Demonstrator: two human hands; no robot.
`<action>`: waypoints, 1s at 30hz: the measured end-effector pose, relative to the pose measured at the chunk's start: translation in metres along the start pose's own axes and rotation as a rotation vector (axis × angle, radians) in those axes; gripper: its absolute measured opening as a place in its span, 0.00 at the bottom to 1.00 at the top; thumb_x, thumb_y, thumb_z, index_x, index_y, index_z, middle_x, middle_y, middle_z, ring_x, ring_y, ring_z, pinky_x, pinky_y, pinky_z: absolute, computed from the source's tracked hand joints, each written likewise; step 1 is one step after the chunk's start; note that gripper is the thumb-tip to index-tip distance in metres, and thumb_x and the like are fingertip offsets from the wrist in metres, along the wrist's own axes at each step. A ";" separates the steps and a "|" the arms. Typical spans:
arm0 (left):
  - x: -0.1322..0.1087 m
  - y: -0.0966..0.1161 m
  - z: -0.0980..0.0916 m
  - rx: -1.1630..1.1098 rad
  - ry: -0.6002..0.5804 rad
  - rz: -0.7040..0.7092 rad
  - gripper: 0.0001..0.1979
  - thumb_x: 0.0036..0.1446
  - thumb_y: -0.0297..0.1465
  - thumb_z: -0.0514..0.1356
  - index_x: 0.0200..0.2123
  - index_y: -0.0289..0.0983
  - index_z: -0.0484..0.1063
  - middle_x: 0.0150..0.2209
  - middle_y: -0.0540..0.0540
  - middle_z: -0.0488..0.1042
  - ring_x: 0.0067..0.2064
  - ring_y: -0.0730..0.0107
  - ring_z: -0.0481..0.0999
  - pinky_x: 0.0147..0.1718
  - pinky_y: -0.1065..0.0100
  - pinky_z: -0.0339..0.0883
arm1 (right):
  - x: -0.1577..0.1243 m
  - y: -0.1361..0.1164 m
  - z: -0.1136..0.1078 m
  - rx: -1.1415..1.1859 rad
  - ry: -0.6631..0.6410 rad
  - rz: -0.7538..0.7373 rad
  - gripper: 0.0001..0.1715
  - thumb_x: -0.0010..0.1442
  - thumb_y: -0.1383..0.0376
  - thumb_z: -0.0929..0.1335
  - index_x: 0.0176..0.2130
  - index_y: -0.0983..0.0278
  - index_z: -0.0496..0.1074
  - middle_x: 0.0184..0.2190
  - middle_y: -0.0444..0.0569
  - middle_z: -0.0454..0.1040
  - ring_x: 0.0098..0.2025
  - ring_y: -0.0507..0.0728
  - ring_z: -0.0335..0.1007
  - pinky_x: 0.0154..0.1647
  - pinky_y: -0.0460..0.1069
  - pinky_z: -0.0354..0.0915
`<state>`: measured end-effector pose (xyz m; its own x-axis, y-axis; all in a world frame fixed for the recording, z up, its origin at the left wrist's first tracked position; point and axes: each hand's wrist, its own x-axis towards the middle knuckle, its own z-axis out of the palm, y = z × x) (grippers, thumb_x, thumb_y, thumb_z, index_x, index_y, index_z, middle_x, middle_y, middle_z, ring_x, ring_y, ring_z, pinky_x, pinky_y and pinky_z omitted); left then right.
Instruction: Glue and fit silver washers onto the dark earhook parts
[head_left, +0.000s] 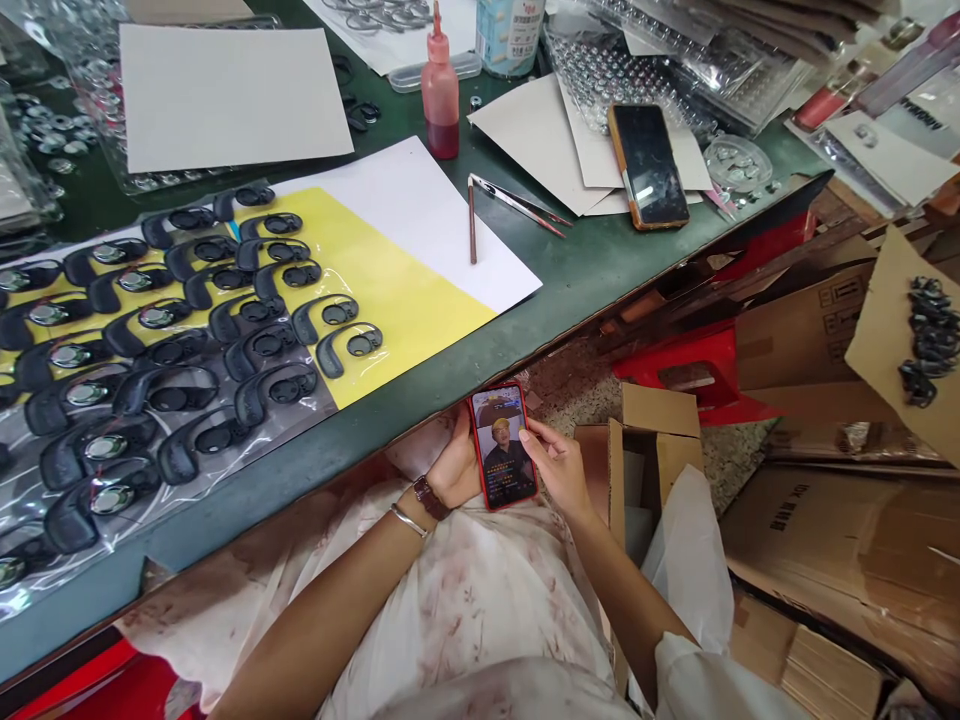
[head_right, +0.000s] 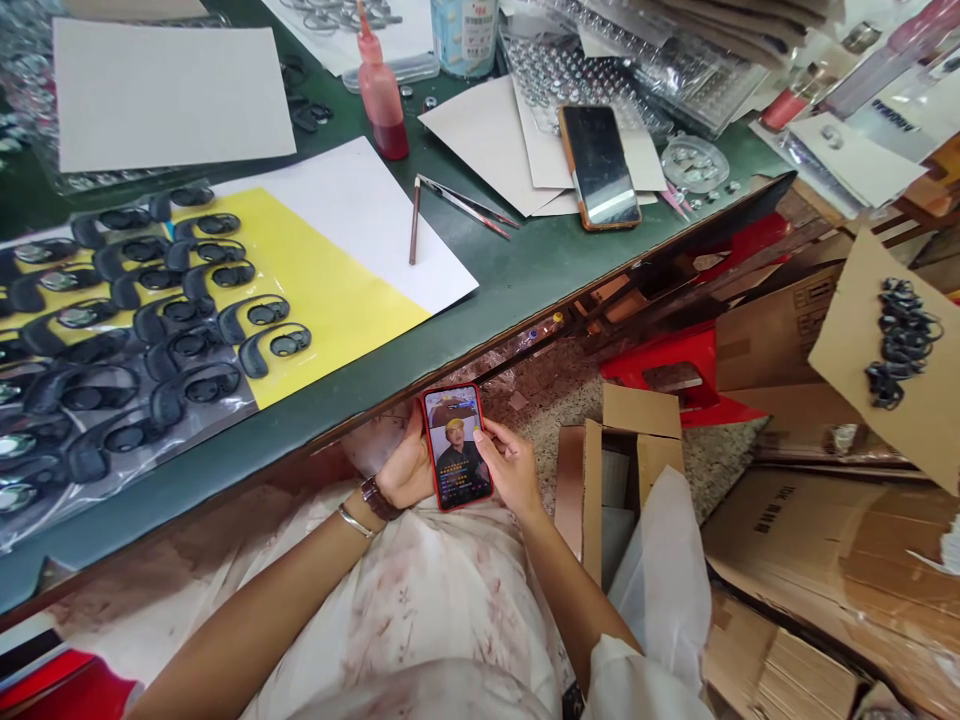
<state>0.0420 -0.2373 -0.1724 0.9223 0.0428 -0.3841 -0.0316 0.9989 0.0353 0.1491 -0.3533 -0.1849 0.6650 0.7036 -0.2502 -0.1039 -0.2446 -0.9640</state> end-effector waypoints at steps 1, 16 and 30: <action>0.000 0.000 0.000 -0.001 0.001 -0.002 0.37 0.61 0.55 0.42 0.58 0.33 0.66 0.49 0.35 0.75 0.50 0.54 0.75 0.55 0.56 0.60 | 0.000 0.000 0.000 0.001 0.000 0.001 0.19 0.58 0.55 0.70 0.45 0.61 0.77 0.42 0.50 0.80 0.42 0.60 0.77 0.42 0.54 0.73; -0.006 0.002 0.000 -0.006 0.009 -0.013 0.38 0.63 0.54 0.37 0.54 0.31 0.70 0.47 0.36 0.76 0.51 0.51 0.74 0.55 0.56 0.59 | -0.001 0.003 0.002 0.001 -0.041 -0.022 0.17 0.58 0.57 0.70 0.46 0.61 0.76 0.41 0.48 0.80 0.41 0.58 0.76 0.44 0.53 0.72; -0.001 0.000 0.001 -0.022 0.021 -0.011 0.37 0.63 0.54 0.40 0.57 0.31 0.66 0.49 0.35 0.75 0.50 0.56 0.75 0.55 0.58 0.60 | -0.003 0.008 -0.001 -0.010 -0.021 -0.064 0.17 0.59 0.58 0.69 0.48 0.60 0.76 0.42 0.49 0.79 0.42 0.58 0.76 0.43 0.52 0.72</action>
<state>0.0413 -0.2372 -0.1709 0.9143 0.0317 -0.4037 -0.0300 0.9995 0.0103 0.1471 -0.3580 -0.1917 0.6543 0.7320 -0.1901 -0.0545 -0.2051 -0.9772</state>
